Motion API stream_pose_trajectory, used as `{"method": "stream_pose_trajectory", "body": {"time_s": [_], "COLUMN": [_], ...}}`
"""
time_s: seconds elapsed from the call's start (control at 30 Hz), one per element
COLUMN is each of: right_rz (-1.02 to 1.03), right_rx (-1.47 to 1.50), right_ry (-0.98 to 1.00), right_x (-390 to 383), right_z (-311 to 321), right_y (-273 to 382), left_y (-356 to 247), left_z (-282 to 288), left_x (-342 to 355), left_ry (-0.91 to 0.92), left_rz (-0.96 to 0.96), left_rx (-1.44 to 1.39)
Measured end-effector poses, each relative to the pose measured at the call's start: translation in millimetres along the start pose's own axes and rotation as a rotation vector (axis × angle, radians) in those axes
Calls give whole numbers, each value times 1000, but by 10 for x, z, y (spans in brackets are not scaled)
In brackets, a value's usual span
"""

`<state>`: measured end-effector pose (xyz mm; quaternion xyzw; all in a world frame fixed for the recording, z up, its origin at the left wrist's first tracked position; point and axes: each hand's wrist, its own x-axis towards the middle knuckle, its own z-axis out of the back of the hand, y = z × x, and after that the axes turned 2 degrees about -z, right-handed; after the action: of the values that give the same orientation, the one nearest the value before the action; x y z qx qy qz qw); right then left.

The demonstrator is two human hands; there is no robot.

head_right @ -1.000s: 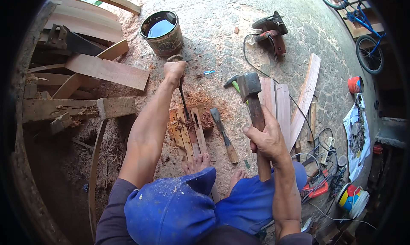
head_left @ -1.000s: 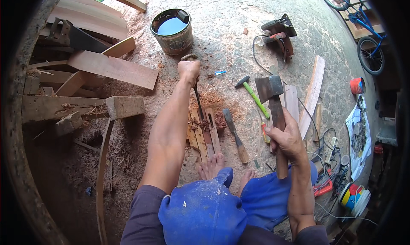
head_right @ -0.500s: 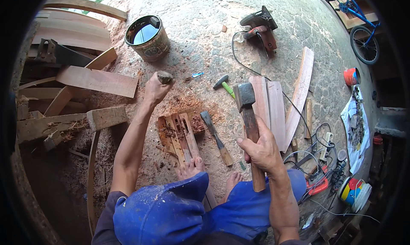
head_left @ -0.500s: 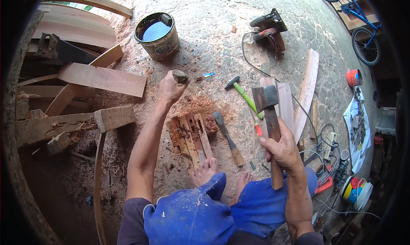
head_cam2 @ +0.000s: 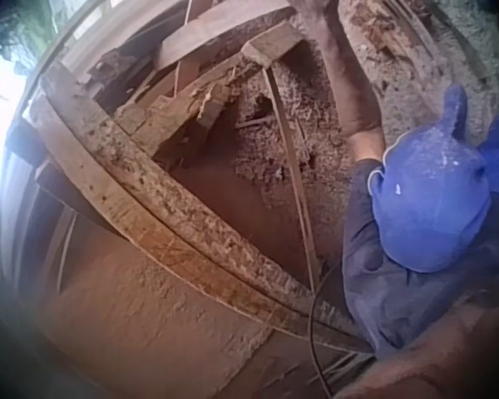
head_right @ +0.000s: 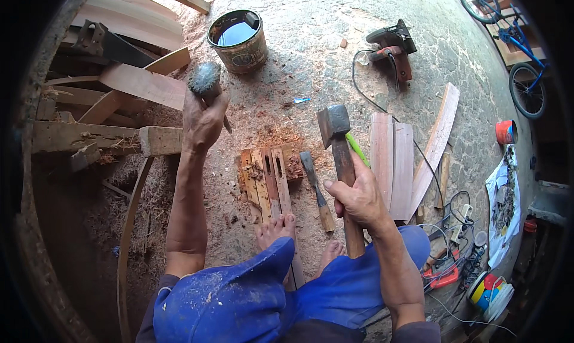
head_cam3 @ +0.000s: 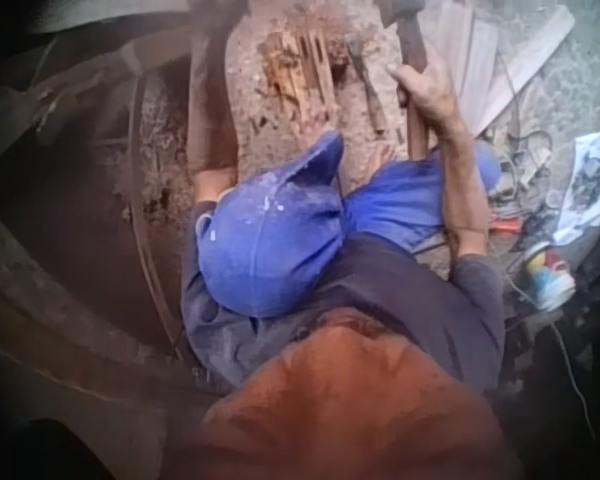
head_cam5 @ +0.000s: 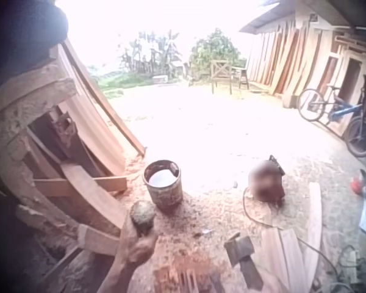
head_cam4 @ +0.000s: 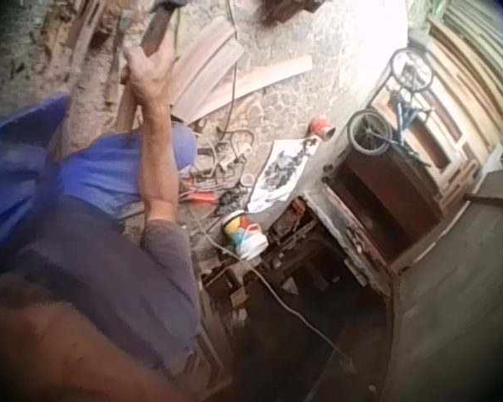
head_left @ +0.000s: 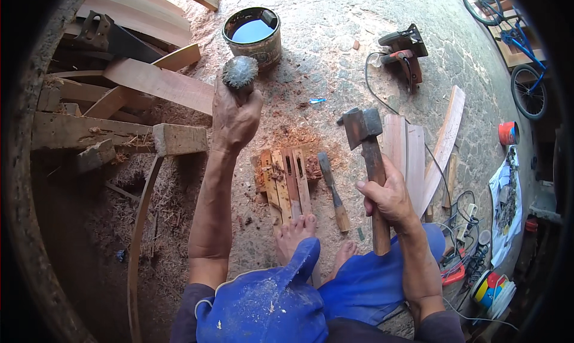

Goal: The person carves slots into wooden blocks using a hammer to strike an axe head and chisels.

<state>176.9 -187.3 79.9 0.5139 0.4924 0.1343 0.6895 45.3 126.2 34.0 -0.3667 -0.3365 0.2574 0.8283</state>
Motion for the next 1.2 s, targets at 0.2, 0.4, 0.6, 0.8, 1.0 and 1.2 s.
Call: {"method": "stream_pose_trajectory", "body": {"time_s": [0.2,0.4,0.6,0.8,1.0,1.2], "right_rz": [41,59,49,53,98,489], "right_rx": [6,35,33,35,58,-197], "right_ry": [33,14,-8,-11,1,-21], "right_x": [-167,-355,-432,-443,-406,-573], "right_z": [-57,-50,-65,-70,-105,-336], "right_y": [7,-39,-111,-137,-157,231], "left_y": [-674,-611,-484,-322,-131,-528], "left_z": [-108,-179,-306,-338,-289,-577], "left_x": [-483,-827,-957,-955,-970,-1053], "left_ry": [-344,-159,-232,-224,-165,-62], "left_rz": [-3,200,173,137,147,-94], "left_rx": [-570,-814,-575,-558,-515,-314]}}
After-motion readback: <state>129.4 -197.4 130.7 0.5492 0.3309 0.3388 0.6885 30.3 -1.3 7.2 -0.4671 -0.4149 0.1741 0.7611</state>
